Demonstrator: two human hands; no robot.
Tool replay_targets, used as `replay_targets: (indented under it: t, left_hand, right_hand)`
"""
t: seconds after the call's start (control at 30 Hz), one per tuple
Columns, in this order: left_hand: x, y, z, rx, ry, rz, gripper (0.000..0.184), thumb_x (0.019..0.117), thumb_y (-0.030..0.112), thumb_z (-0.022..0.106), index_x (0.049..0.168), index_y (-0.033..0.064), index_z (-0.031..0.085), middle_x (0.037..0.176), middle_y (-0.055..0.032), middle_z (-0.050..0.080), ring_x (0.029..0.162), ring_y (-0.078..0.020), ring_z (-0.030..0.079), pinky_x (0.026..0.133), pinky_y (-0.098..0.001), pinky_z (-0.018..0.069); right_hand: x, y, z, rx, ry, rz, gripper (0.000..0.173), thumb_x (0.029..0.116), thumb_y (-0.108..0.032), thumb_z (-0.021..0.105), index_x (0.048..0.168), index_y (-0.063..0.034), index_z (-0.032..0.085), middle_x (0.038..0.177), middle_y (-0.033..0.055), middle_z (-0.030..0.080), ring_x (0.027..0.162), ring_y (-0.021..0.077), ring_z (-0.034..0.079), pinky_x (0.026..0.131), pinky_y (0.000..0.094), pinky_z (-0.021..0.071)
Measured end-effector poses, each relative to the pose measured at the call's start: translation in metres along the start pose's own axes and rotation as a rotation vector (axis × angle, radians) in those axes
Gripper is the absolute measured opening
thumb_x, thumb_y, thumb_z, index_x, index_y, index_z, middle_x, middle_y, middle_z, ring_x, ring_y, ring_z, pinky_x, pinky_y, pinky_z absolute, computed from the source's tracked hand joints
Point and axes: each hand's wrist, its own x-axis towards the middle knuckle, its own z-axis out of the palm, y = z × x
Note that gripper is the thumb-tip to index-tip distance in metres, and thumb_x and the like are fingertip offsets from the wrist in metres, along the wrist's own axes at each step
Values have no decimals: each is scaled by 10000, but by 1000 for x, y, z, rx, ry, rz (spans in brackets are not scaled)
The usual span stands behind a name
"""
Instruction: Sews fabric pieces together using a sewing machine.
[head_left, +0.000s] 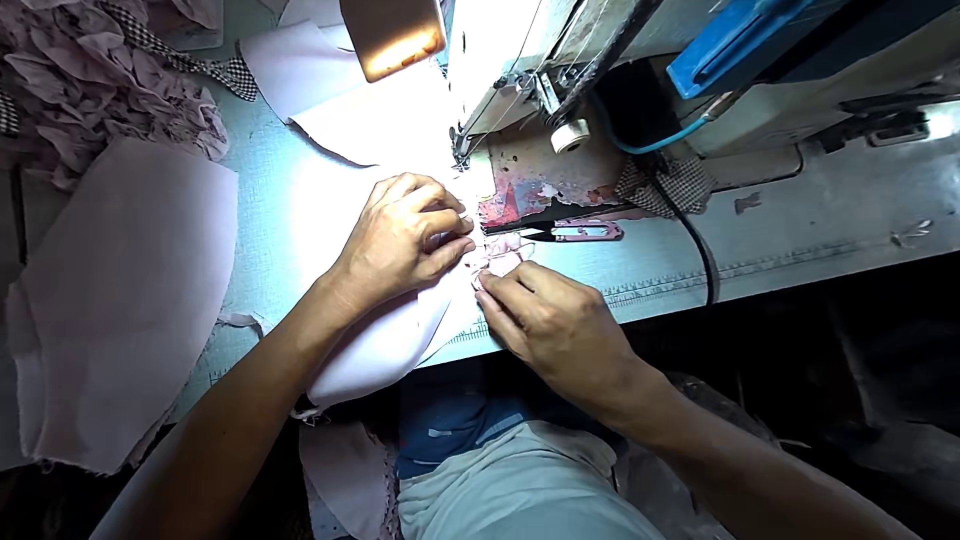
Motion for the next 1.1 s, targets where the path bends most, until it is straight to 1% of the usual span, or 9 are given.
replay_targets:
  t: [0.07,0.2,0.37,0.5,0.63,0.7,0.8,0.9,1.1]
  left_hand:
    - [0,1,-1,-9,-4,-10,285,991,414,607,1064,219,803,1177,3,732,1249,-224,594,1101,-466,406]
    - [1,7,-7,3,-72,-38,437,945,575,612,1096,202,781,1216,-10,709,1268,-223,573,1095,-449,419]
    - [-4,7,-3,31,-75,-5,444,961,552,615,1147,177,761,1250,-51,697,1320,-270,553,1159,-467,383]
    - [-4,6,-2,29,-64,17,446,964,540,612,1152,162,755,1251,-69,694,1317,-285,551,1151,-462,384]
    - [-4,5,-2,28,-57,22,453,966,545,610,1159,162,754,1254,-66,695,1321,-283,550,1156,-460,381]
    - [-4,5,-1,26,-54,22,449,964,542,611,1151,159,755,1250,-69,697,1320,-287,552,1156,-462,381]
    - [-4,5,-1,26,-51,22,453,963,545,612,1150,158,756,1251,-73,695,1314,-288,554,1147,-456,389]
    - [-4,6,-2,28,-69,7,460,968,555,597,1165,168,751,1270,-63,687,1333,-280,540,1165,-464,367]
    - [-5,7,-2,24,-70,5,461,969,552,598,1166,165,752,1268,-69,686,1331,-286,539,1160,-459,371]
  right_hand:
    - [0,-5,6,-44,-18,-3,267,1015,-208,590,1102,-23,762,780,83,595,672,221,597,551,322,486]
    - [1,-11,8,-113,-55,2,229,1012,-179,569,1003,-17,731,777,89,574,700,239,610,558,331,492]
    - [0,-8,1,9,-94,90,221,986,-191,606,1098,-62,747,926,94,589,810,229,611,629,327,523]
    - [-3,0,-7,177,-55,189,293,950,-199,650,1217,-101,720,921,43,647,708,111,607,595,250,521]
    - [-8,4,-9,277,-43,268,193,966,-232,648,1095,-123,741,832,-25,675,647,12,591,568,169,503]
    - [-9,4,-10,329,-64,325,249,966,-233,640,1189,-136,693,793,-45,663,622,0,595,557,169,511]
    - [-7,6,-12,383,-95,357,297,996,-219,606,1289,-174,593,769,-66,612,583,5,568,520,185,497]
    - [-8,9,-10,278,-55,244,209,1021,-204,555,1158,-148,702,857,-27,643,666,34,583,577,198,500]
    - [-14,12,-7,100,-54,88,272,1000,-143,585,1199,-67,754,873,72,630,737,169,616,620,266,523]
